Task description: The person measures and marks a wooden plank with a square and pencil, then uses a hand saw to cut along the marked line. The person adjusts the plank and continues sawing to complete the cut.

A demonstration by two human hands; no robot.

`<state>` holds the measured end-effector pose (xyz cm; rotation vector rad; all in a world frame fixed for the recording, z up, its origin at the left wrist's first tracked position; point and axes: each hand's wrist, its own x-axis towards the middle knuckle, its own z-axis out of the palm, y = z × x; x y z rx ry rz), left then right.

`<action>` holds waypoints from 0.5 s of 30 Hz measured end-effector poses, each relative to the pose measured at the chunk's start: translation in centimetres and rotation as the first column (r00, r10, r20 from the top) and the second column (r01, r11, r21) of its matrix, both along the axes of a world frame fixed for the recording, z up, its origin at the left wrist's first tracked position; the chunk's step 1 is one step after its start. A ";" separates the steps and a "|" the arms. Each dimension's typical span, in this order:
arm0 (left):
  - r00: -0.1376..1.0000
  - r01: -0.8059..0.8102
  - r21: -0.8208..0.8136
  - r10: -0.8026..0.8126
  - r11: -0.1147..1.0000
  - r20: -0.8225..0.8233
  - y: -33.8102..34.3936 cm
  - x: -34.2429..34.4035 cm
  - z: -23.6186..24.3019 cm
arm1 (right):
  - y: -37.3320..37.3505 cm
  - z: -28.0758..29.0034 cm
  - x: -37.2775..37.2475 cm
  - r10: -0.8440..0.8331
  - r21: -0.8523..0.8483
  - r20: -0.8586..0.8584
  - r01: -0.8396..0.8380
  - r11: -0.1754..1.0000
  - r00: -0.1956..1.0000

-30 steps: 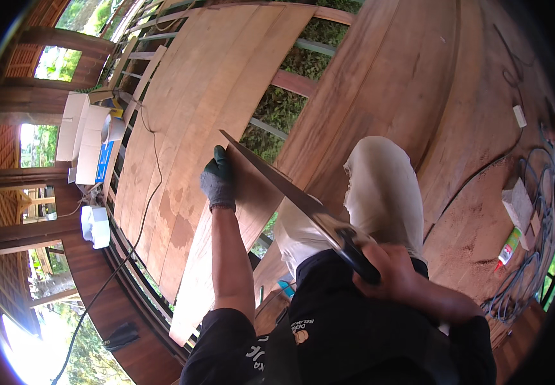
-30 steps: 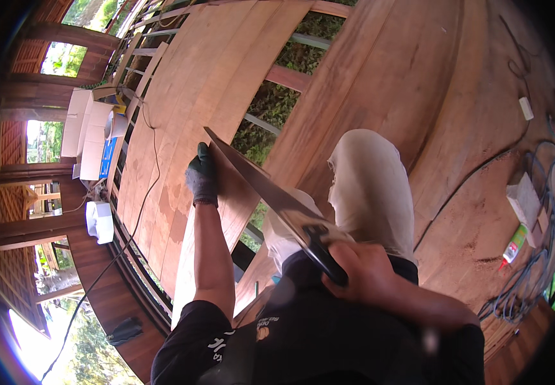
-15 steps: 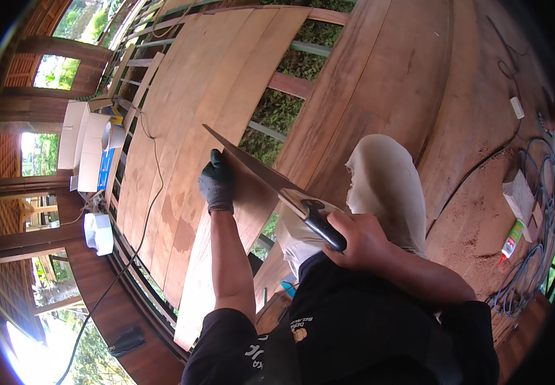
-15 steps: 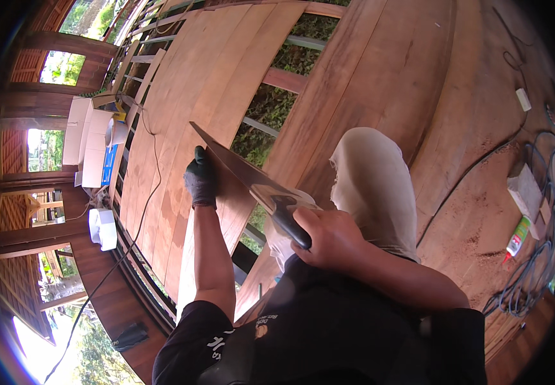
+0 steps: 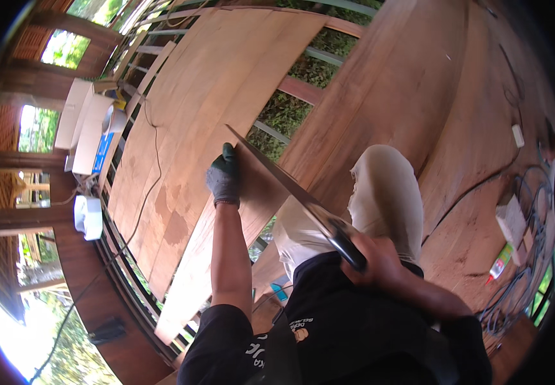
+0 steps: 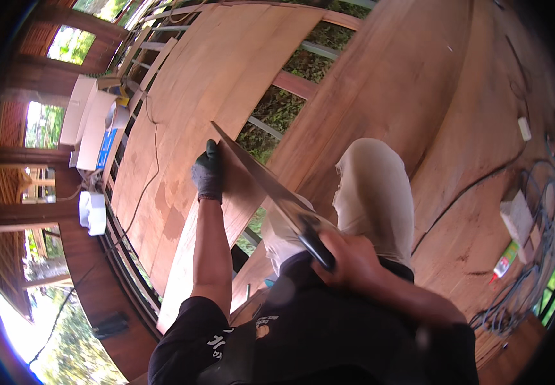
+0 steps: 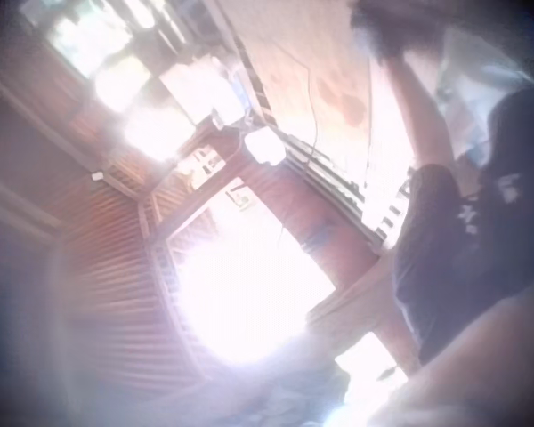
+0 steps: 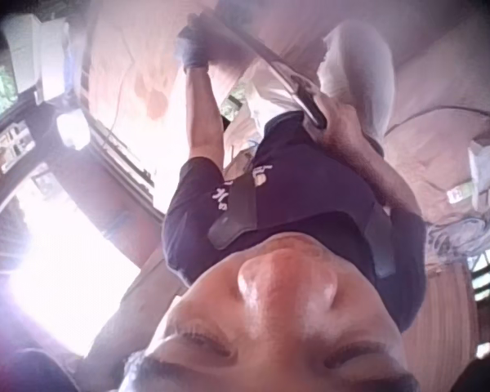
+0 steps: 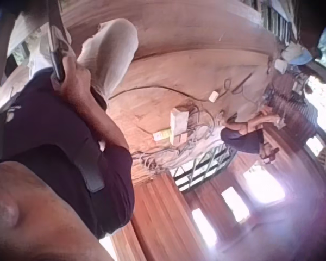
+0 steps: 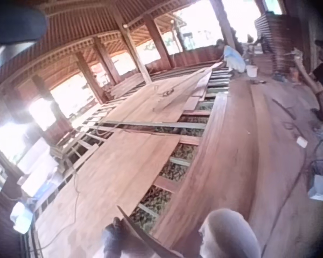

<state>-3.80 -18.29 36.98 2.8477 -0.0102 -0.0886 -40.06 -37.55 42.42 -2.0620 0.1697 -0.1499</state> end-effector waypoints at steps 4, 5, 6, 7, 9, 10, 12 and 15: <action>0.998 0.064 -0.021 -0.063 0.998 0.025 0.4 -0.1 -1.3 | -0.8 1.0 -0.3 0.007 0.012 -0.038 -0.006 1.000 0.999; 0.997 0.073 -0.021 -0.073 0.997 0.016 0.1 -0.1 -1.9 | -0.7 0.9 1.1 -0.008 -0.005 -0.041 0.008 1.000 0.999; 0.997 0.082 -0.022 -0.082 0.996 0.009 -0.1 0.0 -2.6 | -0.3 0.2 3.8 -0.022 -0.022 -0.042 0.021 1.000 0.999; 0.997 0.082 -0.024 -0.082 0.996 0.001 0.0 0.1 -3.3 | 0.1 -0.4 5.5 -0.027 -0.040 -0.042 0.026 0.999 0.999; 0.997 0.073 -0.032 -0.073 0.997 -0.001 0.2 0.4 -2.9 | 0.4 -0.7 4.8 -0.062 -0.030 -0.052 0.061 0.998 0.997; 0.998 0.065 -0.043 -0.066 0.997 -0.010 0.3 0.1 -2.7 | 0.3 -0.3 2.5 -0.074 -0.048 -0.090 0.070 0.996 0.993; 0.998 0.063 -0.079 -0.062 0.995 0.016 0.3 -0.8 -1.3 | 0.2 0.6 0.0 -0.084 -0.060 -0.093 0.079 0.995 0.992; 0.997 0.074 -0.162 -0.073 0.984 0.016 -0.1 -1.6 -0.8 | -0.1 1.3 0.4 -0.095 -0.057 -0.059 0.092 0.994 0.994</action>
